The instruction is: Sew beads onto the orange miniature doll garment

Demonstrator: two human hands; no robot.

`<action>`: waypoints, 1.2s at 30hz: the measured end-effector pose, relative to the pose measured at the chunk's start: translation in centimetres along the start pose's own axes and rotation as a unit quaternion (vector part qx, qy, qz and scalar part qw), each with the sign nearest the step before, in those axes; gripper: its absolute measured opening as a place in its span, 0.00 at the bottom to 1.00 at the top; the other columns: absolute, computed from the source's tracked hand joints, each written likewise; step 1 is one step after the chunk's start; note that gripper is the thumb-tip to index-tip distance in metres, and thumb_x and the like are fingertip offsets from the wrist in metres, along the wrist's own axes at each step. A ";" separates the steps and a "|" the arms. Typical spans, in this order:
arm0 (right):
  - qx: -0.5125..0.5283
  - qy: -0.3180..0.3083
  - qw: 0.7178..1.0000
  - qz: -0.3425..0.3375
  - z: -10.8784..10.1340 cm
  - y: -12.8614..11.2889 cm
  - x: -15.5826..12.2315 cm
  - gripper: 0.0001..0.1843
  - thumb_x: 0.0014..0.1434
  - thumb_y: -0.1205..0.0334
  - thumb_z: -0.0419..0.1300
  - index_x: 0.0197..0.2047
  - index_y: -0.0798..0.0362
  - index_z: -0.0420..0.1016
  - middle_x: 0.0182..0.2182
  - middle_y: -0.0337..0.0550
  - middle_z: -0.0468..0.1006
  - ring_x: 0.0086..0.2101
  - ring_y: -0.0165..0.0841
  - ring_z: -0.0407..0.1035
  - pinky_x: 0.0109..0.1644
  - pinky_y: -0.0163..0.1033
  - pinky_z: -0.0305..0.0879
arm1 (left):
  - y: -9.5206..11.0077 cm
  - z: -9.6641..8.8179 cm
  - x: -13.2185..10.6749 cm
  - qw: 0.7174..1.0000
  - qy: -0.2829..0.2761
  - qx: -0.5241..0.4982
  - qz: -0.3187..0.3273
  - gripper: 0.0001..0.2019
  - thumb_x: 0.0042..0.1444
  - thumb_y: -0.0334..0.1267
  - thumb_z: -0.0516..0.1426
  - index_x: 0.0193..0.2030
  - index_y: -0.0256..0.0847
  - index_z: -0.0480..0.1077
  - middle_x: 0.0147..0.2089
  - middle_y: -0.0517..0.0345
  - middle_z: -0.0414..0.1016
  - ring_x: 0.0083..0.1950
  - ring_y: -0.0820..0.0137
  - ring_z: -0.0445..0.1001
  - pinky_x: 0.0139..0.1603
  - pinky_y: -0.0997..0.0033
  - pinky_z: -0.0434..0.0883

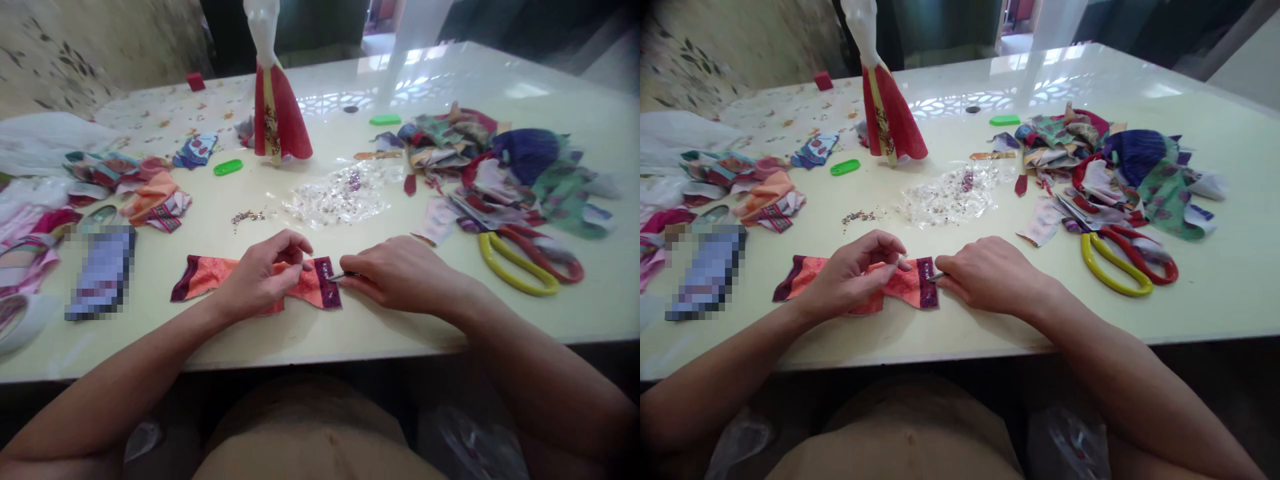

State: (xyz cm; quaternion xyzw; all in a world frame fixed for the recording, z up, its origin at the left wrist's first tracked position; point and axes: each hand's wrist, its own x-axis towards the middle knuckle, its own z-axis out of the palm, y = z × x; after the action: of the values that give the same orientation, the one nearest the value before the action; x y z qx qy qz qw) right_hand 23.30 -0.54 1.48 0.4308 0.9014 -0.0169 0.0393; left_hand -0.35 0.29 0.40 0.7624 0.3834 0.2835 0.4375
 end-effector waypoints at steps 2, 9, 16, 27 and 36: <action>-0.001 -0.007 1.000 0.004 -0.1 -0.1 0.1 0.13 0.63 0.53 0.52 0.35 0.50 0.73 0.24 0.39 0.77 0.21 0.28 0.63 0.27 0.37 0.34 | -0.1 0.0 0.0 1.000 -0.004 0.012 0.008 0.10 0.58 0.27 0.53 0.46 0.39 0.65 0.34 0.62 0.66 0.44 0.69 0.78 0.44 0.73 0.70; -0.012 -0.018 1.000 -0.002 -0.1 -0.2 0.2 0.14 0.64 0.52 0.51 0.34 0.50 0.73 0.24 0.38 0.78 0.22 0.28 0.64 0.26 0.37 0.34 | -0.1 0.5 0.1 0.994 -0.030 0.092 0.047 0.13 0.55 0.24 0.53 0.46 0.39 0.66 0.38 0.60 0.70 0.41 0.73 0.73 0.44 0.72 0.70; -0.007 -0.016 1.000 0.004 -0.2 -0.2 0.0 0.13 0.64 0.52 0.52 0.37 0.49 0.74 0.25 0.39 0.79 0.22 0.28 0.64 0.27 0.37 0.34 | 0.4 0.8 -0.2 0.970 -0.094 0.183 0.127 0.14 0.58 0.24 0.51 0.50 0.38 0.64 0.43 0.55 0.69 0.43 0.73 0.69 0.45 0.73 0.68; -0.009 -0.021 1.000 0.009 -0.2 -0.1 0.0 0.16 0.65 0.50 0.50 0.37 0.49 0.75 0.24 0.41 0.78 0.22 0.29 0.64 0.27 0.37 0.35 | -0.3 1.9 -0.2 0.880 -0.168 0.378 0.233 0.17 0.59 0.23 0.46 0.54 0.34 0.63 0.47 0.47 0.68 0.49 0.64 0.67 0.52 0.64 0.70; 0.000 -0.042 0.999 0.023 -1.1 0.8 -0.5 0.16 0.64 0.50 0.51 0.35 0.50 0.74 0.23 0.41 0.76 0.23 0.29 0.62 0.27 0.36 0.38 | 0.2 1.9 -0.2 0.905 -0.176 0.340 0.187 0.18 0.60 0.24 0.45 0.56 0.36 0.61 0.50 0.46 0.67 0.49 0.66 0.68 0.50 0.65 0.71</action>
State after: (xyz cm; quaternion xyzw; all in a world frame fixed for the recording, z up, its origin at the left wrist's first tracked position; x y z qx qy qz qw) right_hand 24.17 -0.34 2.62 0.4499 0.8891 -0.0336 0.0773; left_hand 1.01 -0.79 -0.32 0.9601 0.2239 0.0739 0.1505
